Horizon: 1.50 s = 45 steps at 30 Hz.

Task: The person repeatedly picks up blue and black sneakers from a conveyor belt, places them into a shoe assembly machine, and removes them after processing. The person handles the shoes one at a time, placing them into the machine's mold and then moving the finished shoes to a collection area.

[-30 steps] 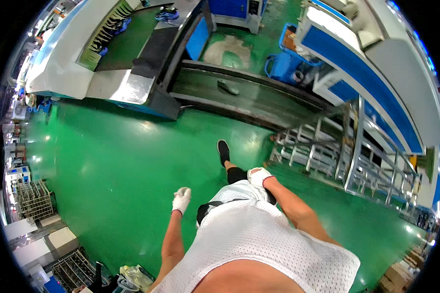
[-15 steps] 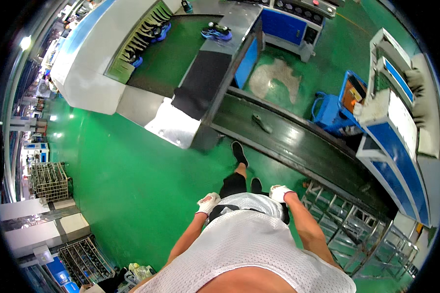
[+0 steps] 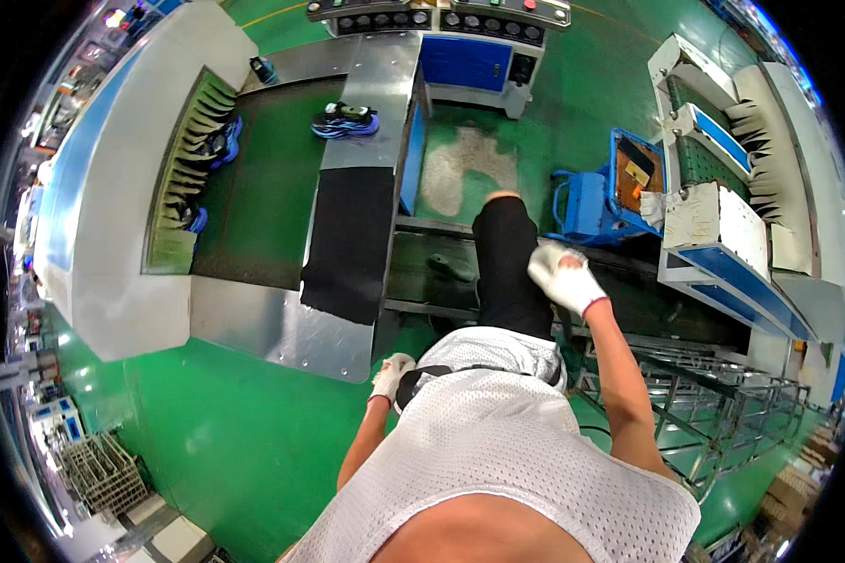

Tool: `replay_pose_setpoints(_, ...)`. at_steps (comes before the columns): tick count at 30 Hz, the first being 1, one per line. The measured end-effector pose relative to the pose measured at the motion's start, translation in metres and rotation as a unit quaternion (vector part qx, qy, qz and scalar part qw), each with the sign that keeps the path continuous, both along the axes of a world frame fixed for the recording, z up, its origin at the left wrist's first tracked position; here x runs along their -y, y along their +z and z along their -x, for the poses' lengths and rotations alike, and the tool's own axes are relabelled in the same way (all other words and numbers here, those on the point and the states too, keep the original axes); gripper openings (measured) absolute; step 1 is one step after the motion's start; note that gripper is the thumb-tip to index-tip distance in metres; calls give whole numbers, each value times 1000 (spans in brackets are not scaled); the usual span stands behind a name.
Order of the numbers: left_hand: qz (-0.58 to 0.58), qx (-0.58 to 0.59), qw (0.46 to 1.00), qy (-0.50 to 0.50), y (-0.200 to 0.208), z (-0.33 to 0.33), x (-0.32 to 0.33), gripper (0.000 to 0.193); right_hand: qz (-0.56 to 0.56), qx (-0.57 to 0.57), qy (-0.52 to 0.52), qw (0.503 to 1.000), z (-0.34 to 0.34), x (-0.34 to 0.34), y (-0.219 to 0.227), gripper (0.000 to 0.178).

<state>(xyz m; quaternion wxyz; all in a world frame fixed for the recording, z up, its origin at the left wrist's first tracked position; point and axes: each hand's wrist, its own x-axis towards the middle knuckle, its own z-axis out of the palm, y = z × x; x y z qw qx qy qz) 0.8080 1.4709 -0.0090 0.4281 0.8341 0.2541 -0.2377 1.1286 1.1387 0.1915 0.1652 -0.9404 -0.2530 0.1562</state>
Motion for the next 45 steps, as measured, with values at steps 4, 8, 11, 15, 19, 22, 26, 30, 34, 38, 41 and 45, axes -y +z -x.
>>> replay_pose_setpoints(4, 24, 23, 994, 104, 12, -43, -18, 36, -61, 44, -179, 981, -63, -3, -17, 34)
replay_pose_setpoints(8, -8, 25, 990, 140, 26, -97, -36, 36, -36, -89, -180, 979, -107, -11, -81, 37)
replay_pose_setpoints(11, -36, 78, 980, 179, 23, -137, -47, 35, 26, -165, -149, 975, -141, -29, -107, 47)
replay_pose_setpoints(15, -81, 65, 962, 254, 24, -200, -47, 32, 62, -247, -99, 962, -224, -41, -144, 49)
replay_pose_setpoints(19, -135, 51, 974, 176, 42, -285, -35, 31, 95, -206, -49, 973, -297, -6, -257, 34)
replay_pose_setpoints(22, -133, -30, 978, 158, 69, -371, -26, 31, -77, -390, -259, 880, -361, -9, -258, 23)
replay_pose_setpoints(26, -174, -26, 971, 161, 103, -477, -48, 34, -235, -564, -307, 730, -416, 22, -280, 19)
replay_pose_setpoints(30, -176, 46, 952, 244, 90, -514, -86, 32, -131, -524, -319, 779, -466, 35, -285, 14)
replay_pose_setpoints(34, -194, 101, 927, 303, 107, -557, -120, 47, -285, -627, -269, 674, -504, 90, -362, 5)
replay_pose_setpoints(38, -348, 119, 877, 309, 107, -569, -145, 66, -220, -583, -292, 726, -536, 51, -288, 7)
replay_pose_setpoints(41, -292, 122, 886, 340, 124, -614, -172, 75, -265, -604, -310, 684, -545, 58, -290, 14)
replay_pose_setpoints(45, -275, 91, 897, 333, 134, -627, -187, 87, -226, -574, -292, 731, -566, 47, -270, 21)
